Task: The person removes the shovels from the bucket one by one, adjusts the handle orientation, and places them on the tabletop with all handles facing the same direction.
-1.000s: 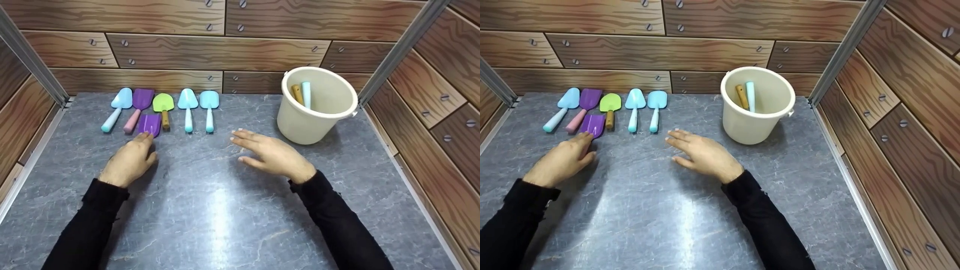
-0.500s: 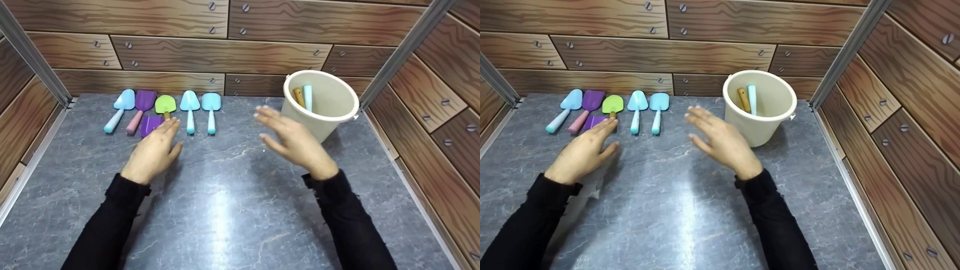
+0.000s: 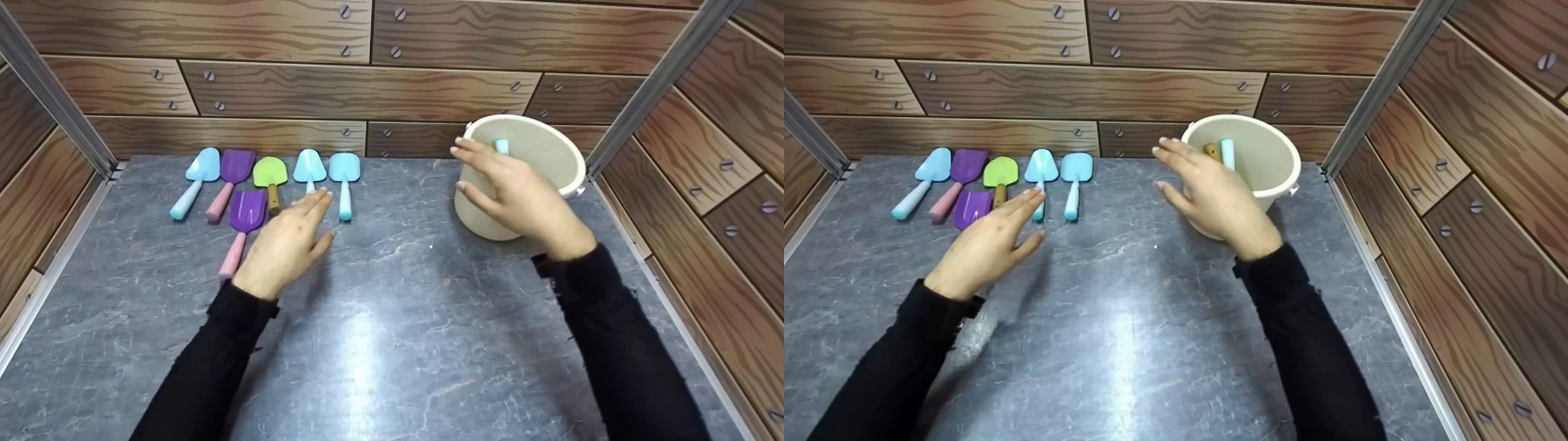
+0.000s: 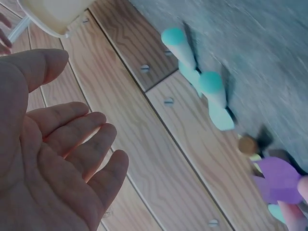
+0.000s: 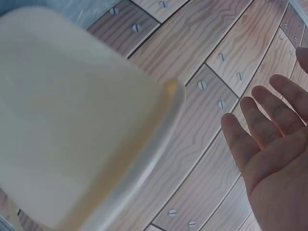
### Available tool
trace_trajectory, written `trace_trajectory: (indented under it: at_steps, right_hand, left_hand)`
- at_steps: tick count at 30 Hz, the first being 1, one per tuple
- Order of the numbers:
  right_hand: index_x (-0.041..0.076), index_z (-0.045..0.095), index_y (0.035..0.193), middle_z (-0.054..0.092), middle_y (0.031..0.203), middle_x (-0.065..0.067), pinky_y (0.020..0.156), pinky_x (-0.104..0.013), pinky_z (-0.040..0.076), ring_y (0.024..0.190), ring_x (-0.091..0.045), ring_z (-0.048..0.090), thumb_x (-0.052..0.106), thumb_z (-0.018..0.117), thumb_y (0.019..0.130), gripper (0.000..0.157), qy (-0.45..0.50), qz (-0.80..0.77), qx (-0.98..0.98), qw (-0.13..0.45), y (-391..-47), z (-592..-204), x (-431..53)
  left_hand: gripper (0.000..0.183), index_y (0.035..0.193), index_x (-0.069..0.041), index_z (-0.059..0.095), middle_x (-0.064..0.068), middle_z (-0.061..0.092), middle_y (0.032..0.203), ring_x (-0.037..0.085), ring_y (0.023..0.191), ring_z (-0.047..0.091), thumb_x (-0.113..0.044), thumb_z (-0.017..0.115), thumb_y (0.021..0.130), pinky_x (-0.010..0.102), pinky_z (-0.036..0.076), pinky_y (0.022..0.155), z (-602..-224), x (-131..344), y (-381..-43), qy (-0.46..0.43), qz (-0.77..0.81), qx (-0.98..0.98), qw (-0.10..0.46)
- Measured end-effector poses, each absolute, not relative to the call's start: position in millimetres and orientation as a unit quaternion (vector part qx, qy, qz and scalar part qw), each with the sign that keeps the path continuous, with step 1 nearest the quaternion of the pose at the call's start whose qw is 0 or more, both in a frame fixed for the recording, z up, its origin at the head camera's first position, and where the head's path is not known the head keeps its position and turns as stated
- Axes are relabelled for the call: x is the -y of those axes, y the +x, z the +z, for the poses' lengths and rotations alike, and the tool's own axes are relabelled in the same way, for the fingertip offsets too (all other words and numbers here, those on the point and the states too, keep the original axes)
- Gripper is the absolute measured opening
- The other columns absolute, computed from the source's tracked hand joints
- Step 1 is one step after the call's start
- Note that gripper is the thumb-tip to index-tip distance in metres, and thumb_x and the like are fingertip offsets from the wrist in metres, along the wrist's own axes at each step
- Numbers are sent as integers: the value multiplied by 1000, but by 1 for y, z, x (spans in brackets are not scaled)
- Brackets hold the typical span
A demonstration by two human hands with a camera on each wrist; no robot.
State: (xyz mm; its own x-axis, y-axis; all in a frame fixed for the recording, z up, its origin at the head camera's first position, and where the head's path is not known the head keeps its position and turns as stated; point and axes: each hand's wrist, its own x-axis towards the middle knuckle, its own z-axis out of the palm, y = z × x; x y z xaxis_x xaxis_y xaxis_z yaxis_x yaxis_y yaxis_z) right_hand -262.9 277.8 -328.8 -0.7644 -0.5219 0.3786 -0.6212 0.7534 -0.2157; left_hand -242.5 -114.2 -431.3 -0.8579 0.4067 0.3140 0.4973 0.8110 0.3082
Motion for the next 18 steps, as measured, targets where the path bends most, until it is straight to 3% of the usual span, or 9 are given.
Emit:
trace_trajectory:
  at_steps: [12,18]
  right_hand:
    - [-1,62,166,65,170,-27,141,-64,45,163,-49,60,20,70,118,53,300,125,939,116,-297,-300,-293]
    - [1,64,164,68,167,-24,141,-64,44,162,-48,60,22,67,118,50,251,110,958,85,-317,-295,-308]
  left_hand:
    - [72,176,3,48,25,49,183,44,169,54,-28,73,116,62,45,142,-426,91,-239,-279,-184,933,132]
    - [72,176,1,48,24,51,183,43,170,54,-27,74,116,61,44,143,-431,86,-238,-307,-181,921,156]
